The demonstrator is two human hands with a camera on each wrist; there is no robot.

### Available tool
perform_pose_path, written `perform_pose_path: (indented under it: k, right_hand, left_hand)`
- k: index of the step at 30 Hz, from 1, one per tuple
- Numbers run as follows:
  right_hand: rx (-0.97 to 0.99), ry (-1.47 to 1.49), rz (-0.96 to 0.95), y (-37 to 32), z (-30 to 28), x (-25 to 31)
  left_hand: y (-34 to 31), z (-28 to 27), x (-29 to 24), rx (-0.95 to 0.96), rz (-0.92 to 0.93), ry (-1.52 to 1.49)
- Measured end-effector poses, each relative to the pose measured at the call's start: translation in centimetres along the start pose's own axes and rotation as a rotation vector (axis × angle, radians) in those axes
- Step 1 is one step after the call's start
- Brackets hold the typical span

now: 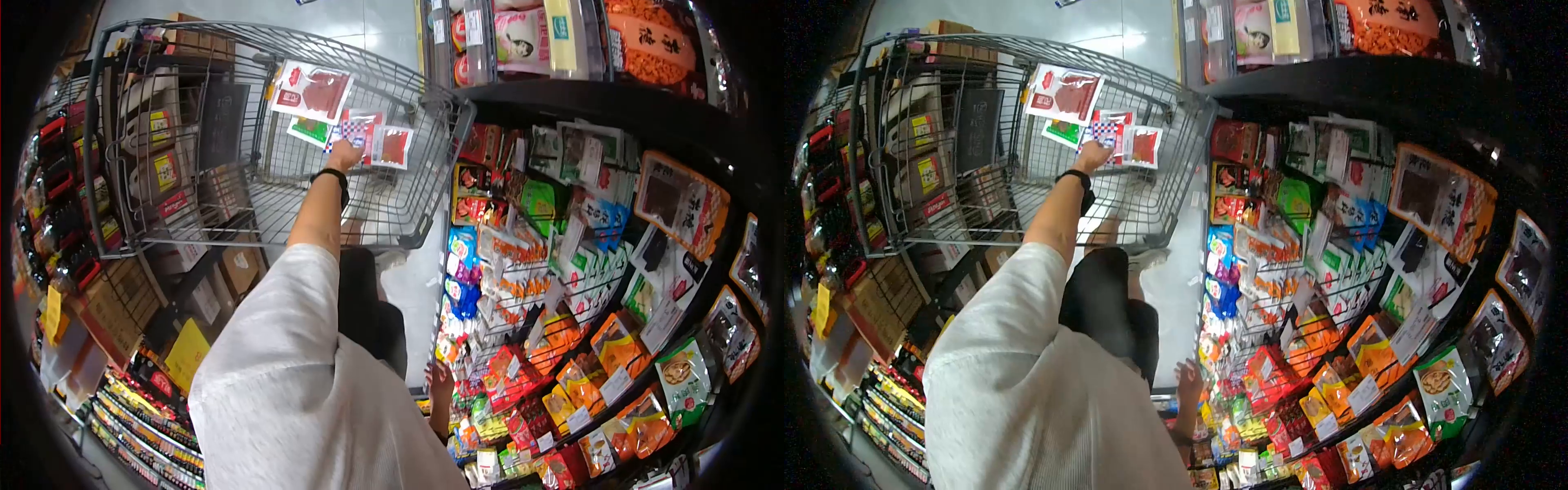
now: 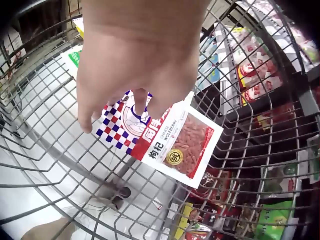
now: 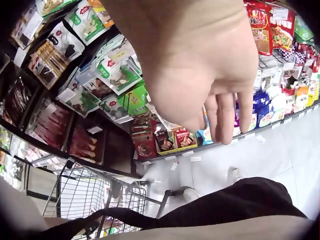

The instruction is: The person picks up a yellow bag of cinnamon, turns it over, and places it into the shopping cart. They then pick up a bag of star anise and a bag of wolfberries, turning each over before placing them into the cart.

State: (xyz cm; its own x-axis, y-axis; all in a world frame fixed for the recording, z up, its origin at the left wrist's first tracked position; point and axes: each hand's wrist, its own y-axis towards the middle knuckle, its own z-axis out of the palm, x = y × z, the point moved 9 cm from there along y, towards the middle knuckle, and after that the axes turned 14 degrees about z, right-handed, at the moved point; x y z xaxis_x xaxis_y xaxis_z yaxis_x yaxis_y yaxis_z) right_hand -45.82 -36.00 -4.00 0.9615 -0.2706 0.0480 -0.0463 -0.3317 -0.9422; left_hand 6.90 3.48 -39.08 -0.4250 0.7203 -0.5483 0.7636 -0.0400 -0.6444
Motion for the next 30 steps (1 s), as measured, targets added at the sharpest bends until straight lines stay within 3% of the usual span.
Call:
perform_pose_path:
  k: [4,8,11,14,15,18,19,22,23,24,26,27,29,30]
  right_hand:
    - [0.047,-0.031,-0.058,0.0,1.6,0.5]
    - [0.044,0.026,-0.071,-0.8,3.2,2.8]
    - [0.062,0.02,-0.115,-0.8,3.7,3.7]
    - [0.059,-0.004,-0.171,0.5,3.5,3.1]
    - [0.057,-0.006,-0.166,0.6,3.5,3.2]
    - [0.1,-0.044,-0.252,3.4,3.1,2.1]
    - [0.073,-0.08,-0.245,4.0,3.0,2.3]
    - [-0.096,-0.356,-0.498,4.4,2.1,5.5]
    - [-0.166,-0.403,-0.554,3.2,2.0,7.8]
    - [-0.19,-0.314,-0.578,2.3,2.1,10.0]
    - [-0.175,-0.25,-0.8,-2.9,2.9,16.5]
    - [-0.022,-0.128,-0.749,-3.4,3.5,18.3]
    - [0.155,-0.06,-0.888,-6.4,4.0,23.2]
    - [0.207,0.012,-0.959,-11.1,3.9,26.0]
  left_hand:
    - [-1.4,-2.5,-2.3,-0.074,0.011,-0.185]
    - [-2.8,-6.5,-7.3,-0.287,0.218,0.022]
    - [-5.0,-9.0,-12.2,-0.26,0.336,-0.052]
    - [-3.9,-7.8,-13.0,-0.262,0.473,-0.225]
    - [-7.3,-9.9,-17.4,-0.244,0.51,-0.097]
    - [-10.1,-11.1,-21.0,-0.279,0.66,-0.192]
    - [-10.9,-11.3,-22.0,-0.252,0.689,-0.218]
    - [-14.8,-12.4,-25.0,-0.019,0.61,-0.479]
    - [-17.3,-14.0,-27.5,0.005,0.671,-0.456]
    - [-20.6,-15.5,-29.9,0.028,0.734,-0.431]
    - [-26.8,-17.9,-34.4,0.105,0.818,-0.527]
    - [-30.2,-19.0,-36.9,0.204,0.817,-0.579]
    - [-35.7,-20.2,-40.9,0.407,0.836,-0.71]
    - [-36.7,-19.8,-41.7,0.528,0.849,-0.776]
